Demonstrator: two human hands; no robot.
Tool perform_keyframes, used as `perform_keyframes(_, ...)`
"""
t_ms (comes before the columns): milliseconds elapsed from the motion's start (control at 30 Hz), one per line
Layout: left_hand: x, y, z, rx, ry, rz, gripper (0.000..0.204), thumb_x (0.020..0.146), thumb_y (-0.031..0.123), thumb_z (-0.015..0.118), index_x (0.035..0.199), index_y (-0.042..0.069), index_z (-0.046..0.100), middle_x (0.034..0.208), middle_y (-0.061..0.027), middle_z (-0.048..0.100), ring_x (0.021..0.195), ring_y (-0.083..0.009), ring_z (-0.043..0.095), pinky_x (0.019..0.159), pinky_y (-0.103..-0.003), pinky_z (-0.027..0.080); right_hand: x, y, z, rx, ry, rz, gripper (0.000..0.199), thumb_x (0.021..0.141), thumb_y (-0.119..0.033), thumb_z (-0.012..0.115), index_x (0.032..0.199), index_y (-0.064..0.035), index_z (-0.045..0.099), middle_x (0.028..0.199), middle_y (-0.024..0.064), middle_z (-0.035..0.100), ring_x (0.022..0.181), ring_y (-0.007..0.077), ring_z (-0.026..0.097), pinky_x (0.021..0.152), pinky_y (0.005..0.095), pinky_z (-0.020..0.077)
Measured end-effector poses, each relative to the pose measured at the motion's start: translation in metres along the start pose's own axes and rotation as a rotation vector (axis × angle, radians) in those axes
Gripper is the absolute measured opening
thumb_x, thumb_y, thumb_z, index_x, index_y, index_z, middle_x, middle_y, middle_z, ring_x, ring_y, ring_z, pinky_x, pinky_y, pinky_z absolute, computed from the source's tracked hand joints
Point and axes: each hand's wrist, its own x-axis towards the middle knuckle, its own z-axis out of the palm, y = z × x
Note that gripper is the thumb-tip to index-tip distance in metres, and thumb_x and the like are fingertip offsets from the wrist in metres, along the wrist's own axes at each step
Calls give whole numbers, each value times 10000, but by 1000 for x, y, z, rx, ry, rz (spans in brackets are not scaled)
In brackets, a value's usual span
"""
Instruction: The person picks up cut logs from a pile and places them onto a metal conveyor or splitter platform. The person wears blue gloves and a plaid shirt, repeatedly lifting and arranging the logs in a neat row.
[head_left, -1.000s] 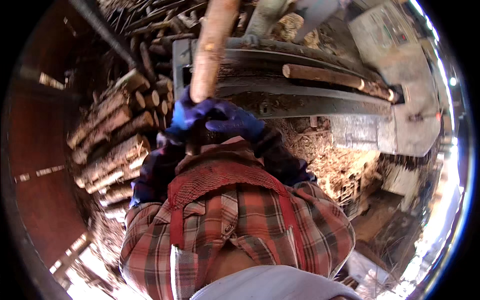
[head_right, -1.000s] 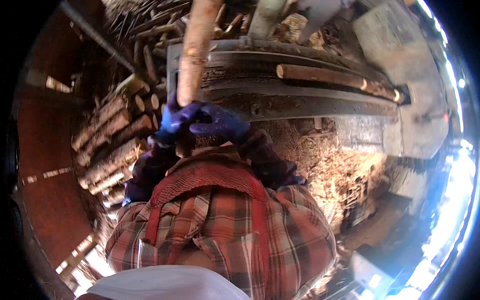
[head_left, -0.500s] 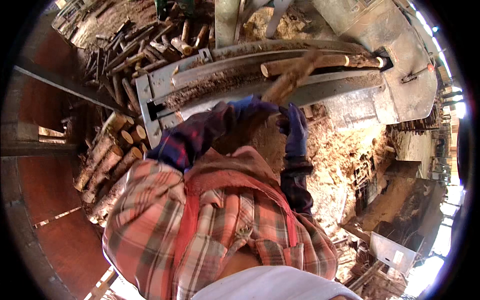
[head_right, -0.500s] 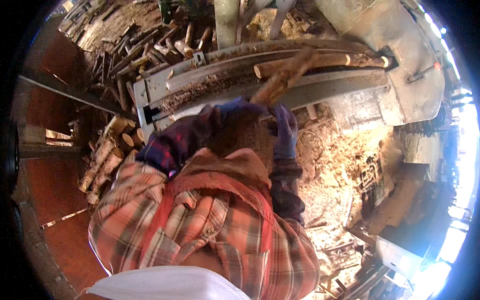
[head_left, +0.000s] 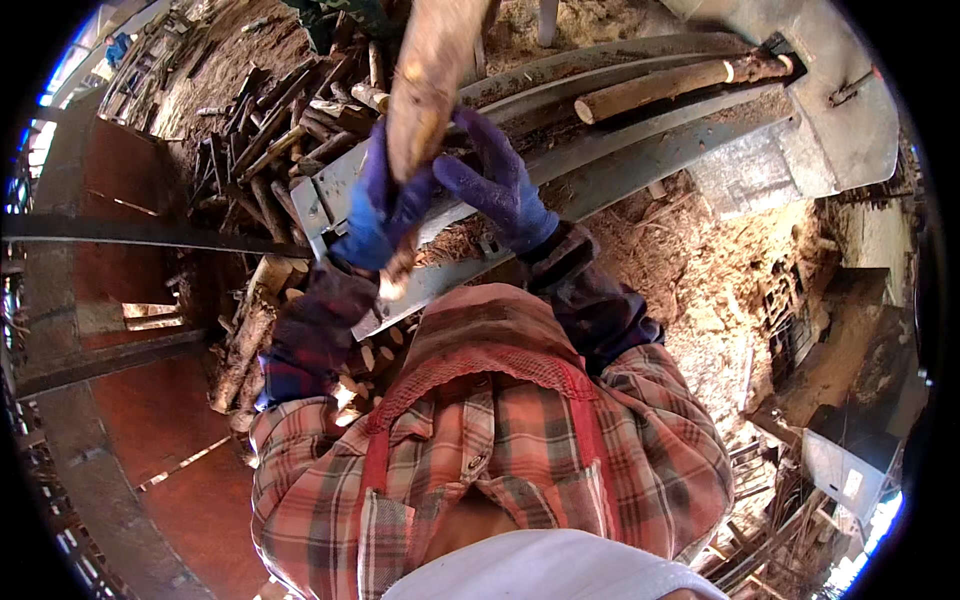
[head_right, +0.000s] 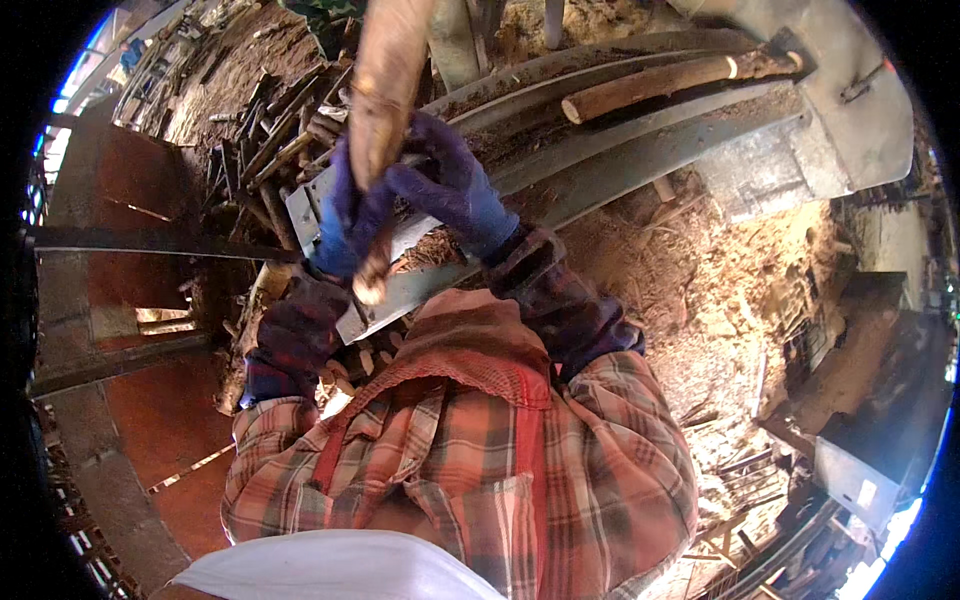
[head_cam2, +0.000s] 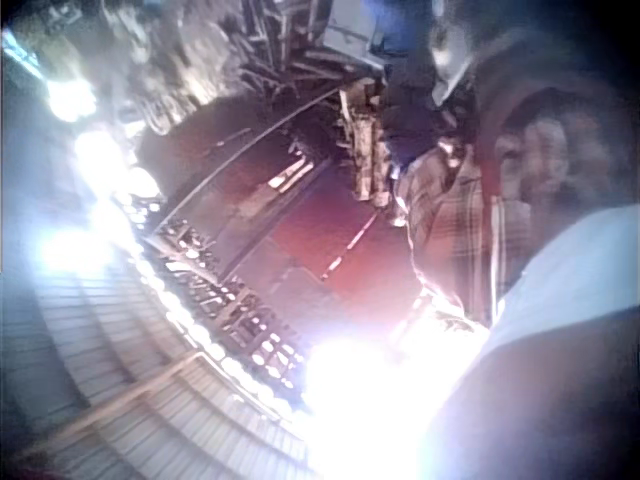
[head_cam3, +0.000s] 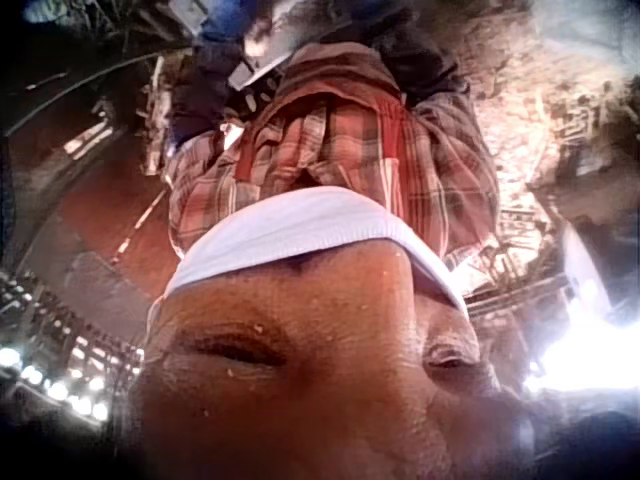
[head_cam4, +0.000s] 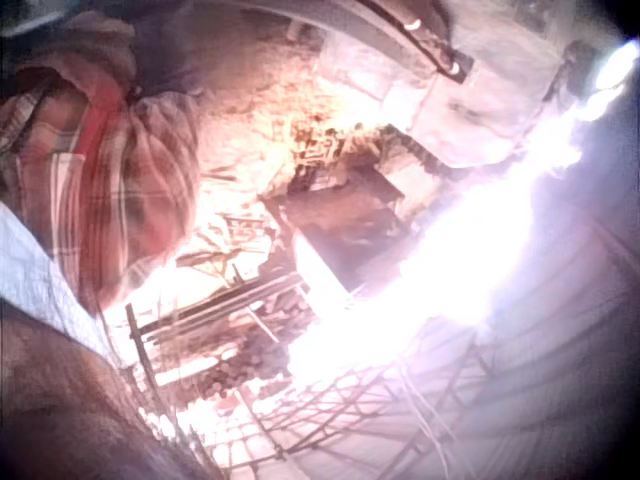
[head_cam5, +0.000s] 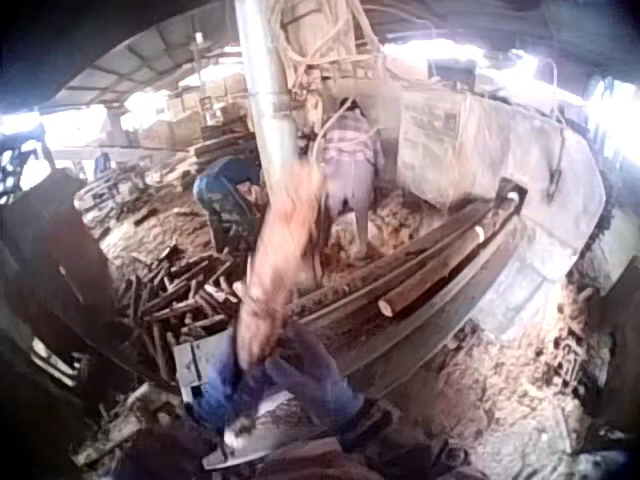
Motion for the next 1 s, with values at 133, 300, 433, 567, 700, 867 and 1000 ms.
perform_keyframes(133, 55, 22, -22, 135, -10, -13, 520, 887, 212, 623, 1320, 0, 429, 1119, -105, 586, 932, -170, 598, 768, -265, 511, -24, -21, -1, -172, -8, -19, 451, 905, -115, 596, 1321, -27, 445, 1165, 81, 573, 1073, 158, 533, 942, 308, 428)
perform_keyframes(300, 48, -137, -41, 1537, -370, 98, 724, 752, 505, 668, 1341, 138, 462, 1007, -204, 617, 899, -390, 617, 807, -477, 497, -62, 15, -9, -198, 126, 133, 402, 909, -84, 582, 1294, -17, 486, 1122, 65, 598, 1010, 137, 554, 913, 284, 437)
perform_keyframes(433, 45, -114, -31, 1280, -232, 93, 634, 773, 392, 668, 1307, 101, 489, 976, -194, 618, 876, -384, 610, 744, -486, 491, -62, 36, 7, -210, 1, 157, 391, 910, -70, 580, 1287, -6, 495, 1112, 74, 610, 958, 133, 569, 856, 282, 462)
perform_keyframes(567, 5, -100, -43, 1124, 168, 311, 562, 802, 307, 634, 1281, 47, 496, 1143, -215, 583, 1012, -377, 587, 875, -446, 482, -50, 42, 52, -225, -233, 120, 389, 925, -142, 584, 1273, 11, 501, 1060, 88, 631, 940, 154, 576, 841, 286, 474)
perform_keyframes(700, -151, -38, -112, 896, 630, 1, 503, 771, 221, 650, 1228, 42, 541, 1102, -217, 607, 992, -380, 603, 856, -440, 479, -41, 90, 127, -341, -450, 323, 439, 935, -262, 575, 1257, 28, 506, 1055, 138, 644, 880, 173, 610, 771, 289, 499)
perform_keyframes(867, -341, -27, -89, 561, 1544, -3, 299, 877, 163, 589, 1120, -12, 608, 970, -147, 675, 903, -185, 637, 803, -318, 510, -52, 225, 222, -383, -1161, 409, 403, 877, -76, 635, 1260, -19, 520, 1060, 114, 647, 943, 165, 615, 832, 278, 495)
perform_keyframes(1000, -444, -36, -23, 550, 1998, -319, 300, 921, 157, 572, 1174, -3, 585, 1043, -72, 645, 945, -136, 597, 849, -272, 480, -88, 320, 276, -773, -1553, 155, 744, 736, -420, 755, 1286, -3, 476, 1153, 251, 596, 1037, 365, 604, 873, 428, 494)
